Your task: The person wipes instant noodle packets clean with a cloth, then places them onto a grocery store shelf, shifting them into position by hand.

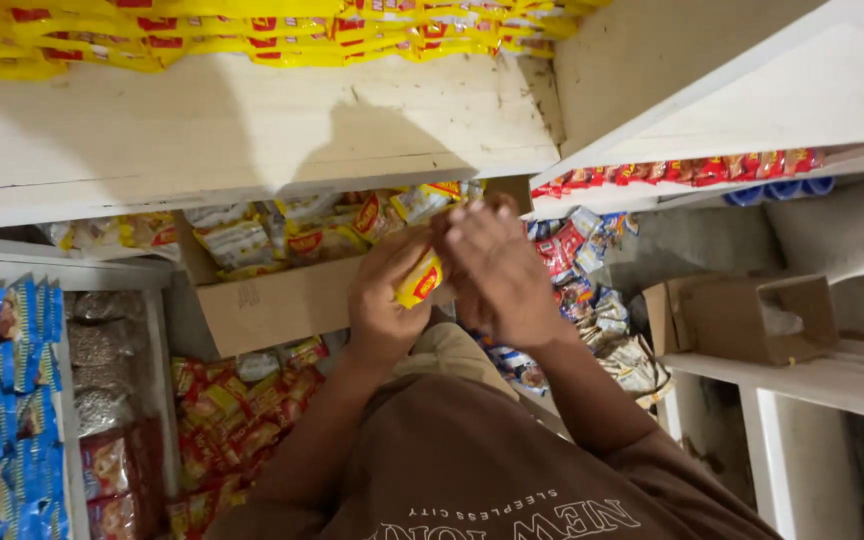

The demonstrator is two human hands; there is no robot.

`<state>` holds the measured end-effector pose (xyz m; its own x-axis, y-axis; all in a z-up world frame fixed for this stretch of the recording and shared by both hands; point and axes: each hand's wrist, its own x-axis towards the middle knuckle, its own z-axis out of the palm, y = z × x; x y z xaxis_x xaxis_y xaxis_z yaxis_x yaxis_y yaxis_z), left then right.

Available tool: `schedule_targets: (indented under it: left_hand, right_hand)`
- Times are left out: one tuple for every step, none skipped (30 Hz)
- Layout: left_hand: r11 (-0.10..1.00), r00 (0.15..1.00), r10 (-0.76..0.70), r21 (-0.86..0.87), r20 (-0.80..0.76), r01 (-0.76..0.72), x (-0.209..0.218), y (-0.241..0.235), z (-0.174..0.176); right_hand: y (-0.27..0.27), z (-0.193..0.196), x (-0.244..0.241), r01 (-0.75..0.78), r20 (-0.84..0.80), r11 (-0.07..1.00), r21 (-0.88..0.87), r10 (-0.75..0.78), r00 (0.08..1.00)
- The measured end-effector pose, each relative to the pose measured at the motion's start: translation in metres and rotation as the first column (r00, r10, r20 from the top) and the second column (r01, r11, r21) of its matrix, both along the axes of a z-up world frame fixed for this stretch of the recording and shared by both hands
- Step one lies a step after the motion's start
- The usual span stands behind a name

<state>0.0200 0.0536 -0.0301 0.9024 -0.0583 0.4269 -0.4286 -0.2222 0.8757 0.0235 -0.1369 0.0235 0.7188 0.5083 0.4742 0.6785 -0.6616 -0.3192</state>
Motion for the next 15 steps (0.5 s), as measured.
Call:
schedule_targets:
  left_hand:
    - [1.000,1.000,0.006,-0.002,0.003,-0.006,0.005,0.000,0.004]
    - [1.000,0.999,-0.007,-0.012,0.032,0.008,0.007,0.001,0.007]
    - [1.000,0.998,-0.020,-0.021,0.061,0.022,0.008,0.001,0.011]
    - [1.000,0.998,-0.019,-0.023,0.056,0.021,0.007,0.002,0.013]
    - [0.999,0.999,-0.010,-0.035,0.052,0.012,0.006,0.003,0.017]
    - [0.999,0.999,0.001,-0.046,0.055,0.001,0.007,0.005,0.020]
    - [0.999,0.998,0.005,-0.045,0.056,-0.002,0.010,0.005,0.021]
    - [0.998,0.994,0.027,-0.053,0.108,-0.022,0.010,0.004,0.021]
    - [0.997,0.986,0.050,-0.060,0.159,-0.040,0.011,0.004,0.021]
    - [0.997,0.986,0.057,-0.061,0.160,-0.048,0.009,0.006,0.021]
    - [0.998,0.988,0.058,-0.037,0.144,-0.053,0.007,0.007,0.020]
    - [0.998,0.990,0.058,-0.015,0.127,-0.056,0.005,0.009,0.020]
    - [0.998,0.990,0.064,-0.017,0.127,-0.062,0.006,0.010,0.020]
    - [0.998,0.995,0.026,-0.054,0.100,-0.021,0.005,0.011,0.019]
    - [0.996,0.997,-0.013,-0.092,0.074,0.020,0.004,0.012,0.019]
  right_hand:
    - [0.005,0.001,-0.003,-0.006,0.003,1.000,-0.002,0.006,1.000]
    - [0.011,0.002,-0.009,-0.048,0.016,0.998,-0.040,0.049,0.999]
    - [0.016,0.003,-0.015,-0.090,0.028,0.993,-0.078,0.092,0.995]
    - [0.017,0.005,-0.018,-0.091,0.022,0.993,-0.079,0.093,0.995]
    - [0.018,0.007,-0.021,-0.128,0.039,0.985,-0.119,0.133,0.990]
    - [0.019,0.010,-0.021,-0.165,0.061,0.973,-0.159,0.176,0.982]
    - [0.017,0.008,-0.018,-0.168,0.063,0.973,-0.158,0.180,0.982]
    - [0.015,0.007,-0.016,-0.158,0.087,0.976,-0.152,0.172,0.981]
    - [0.014,0.006,-0.013,-0.148,0.110,0.978,-0.146,0.165,0.980]
    - [0.007,0.002,-0.008,-0.155,0.111,0.977,-0.147,0.172,0.979]
    - [0.000,-0.002,-0.003,-0.098,0.115,0.987,-0.130,0.113,0.987]
    - [-0.007,-0.006,0.003,-0.039,0.116,0.993,-0.115,0.052,0.992]
    - [-0.010,-0.002,0.006,-0.045,0.116,0.992,-0.117,0.059,0.992]
    - [-0.012,0.001,0.007,0.013,0.112,0.997,-0.082,-0.004,0.994]
    - [-0.015,0.004,0.009,0.071,0.105,0.996,-0.048,-0.066,0.992]
